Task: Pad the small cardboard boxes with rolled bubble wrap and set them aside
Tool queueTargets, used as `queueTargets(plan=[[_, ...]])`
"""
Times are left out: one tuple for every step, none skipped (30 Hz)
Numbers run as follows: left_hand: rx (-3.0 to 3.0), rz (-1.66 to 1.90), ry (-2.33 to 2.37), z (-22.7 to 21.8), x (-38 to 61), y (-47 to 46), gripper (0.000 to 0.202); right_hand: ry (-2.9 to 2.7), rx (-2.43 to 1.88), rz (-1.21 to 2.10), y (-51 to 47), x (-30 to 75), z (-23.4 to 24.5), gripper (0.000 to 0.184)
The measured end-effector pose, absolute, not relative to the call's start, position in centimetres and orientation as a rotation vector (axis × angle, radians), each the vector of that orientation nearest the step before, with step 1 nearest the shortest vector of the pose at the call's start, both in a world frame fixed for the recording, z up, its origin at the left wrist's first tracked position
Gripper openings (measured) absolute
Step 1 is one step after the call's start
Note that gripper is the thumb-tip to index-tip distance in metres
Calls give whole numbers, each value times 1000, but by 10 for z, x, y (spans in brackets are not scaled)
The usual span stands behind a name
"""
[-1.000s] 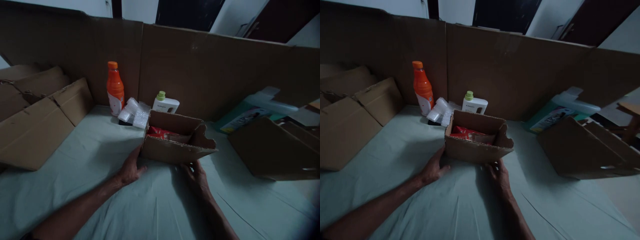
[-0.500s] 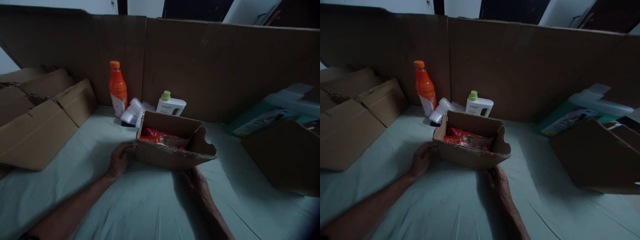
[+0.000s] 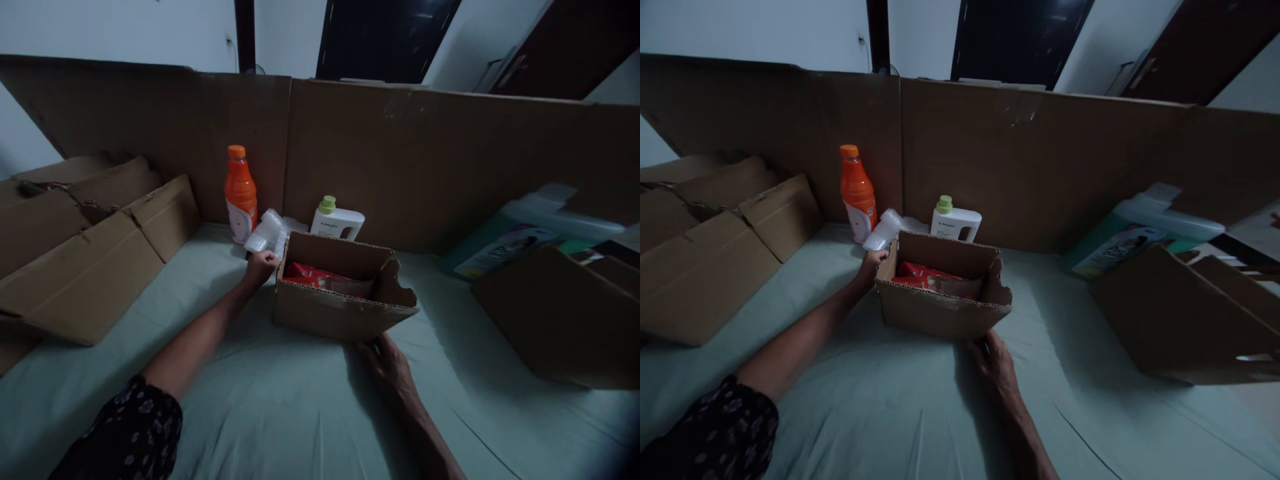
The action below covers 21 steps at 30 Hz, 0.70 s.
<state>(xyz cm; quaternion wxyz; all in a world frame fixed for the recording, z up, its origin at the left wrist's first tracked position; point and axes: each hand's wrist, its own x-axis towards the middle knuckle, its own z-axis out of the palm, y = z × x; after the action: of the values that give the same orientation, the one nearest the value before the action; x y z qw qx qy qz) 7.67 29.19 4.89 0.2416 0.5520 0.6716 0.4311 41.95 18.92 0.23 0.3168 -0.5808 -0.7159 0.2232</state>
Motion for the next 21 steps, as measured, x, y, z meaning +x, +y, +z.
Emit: queueTargets(plan=[[1502,1215,1848,54,70,283,23,-1887,-1530,594,189,419,3,39],[1496,1262,1861,60,61,271,21,-1891,-1523,603,188,418,4,38],[1491,1313,1870,66,49,255,20,-1898,-1509,613,188,418,6,36],[1486,1364,1874,72,36,236,19,-1903,-1489,620,187,417,7,35],[1482,1396,1864,77,21,215,18,-1907,-1469,623,187,416,8,33],[1476,1408,1848,81,7,190,19,-1910,-1453,623,187,416,10,31],[1469,1399,1832,83,-7,165,22,-1912,-1442,620,187,416,11,31],[1458,1376,1795,83,-18,138,25,-1914,-1435,616,187,416,12,30],[1404,1356,1727,82,-28,113,26,-1917,-1430,613,187,416,13,30],[1337,1325,1667,79,-34,89,28,-1922,-1427,612,188,416,13,30],[1272,1297,1608,76,-37,67,28,-1931,-1423,614,189,416,15,29],[1210,1285,1554,72,-38,49,29,-1943,-1423,614,190,414,16,29],[1154,1278,1504,69,-35,34,29,-1957,-1435,605,192,411,17,29],[1110,1275,1453,65,-30,22,28,-1971,-1460,587,194,406,19,30],[1080,1268,1402,63,-24,14,27,-1983,-1489,566,197,399,21,31],[1065,1258,1350,61,-15,9,26,-1993,-1516,547,201,390,22,34],[1067,1242,1296,61,-6,6,25,-2000,-1537,532,204,381,24,35],[1090,1218,1240,62,3,6,24,-2007,-1545,524,208,371,26,37],[1127,1196,1186,64,12,7,24,-2014,-1542,526,211,361,27,37],[1170,1178,1137,67,20,9,24,-2025,-1532,538,212,352,29,37],[1214,1163,1095,71,27,12,25,-2037,-1524,552,212,345,31,38]])
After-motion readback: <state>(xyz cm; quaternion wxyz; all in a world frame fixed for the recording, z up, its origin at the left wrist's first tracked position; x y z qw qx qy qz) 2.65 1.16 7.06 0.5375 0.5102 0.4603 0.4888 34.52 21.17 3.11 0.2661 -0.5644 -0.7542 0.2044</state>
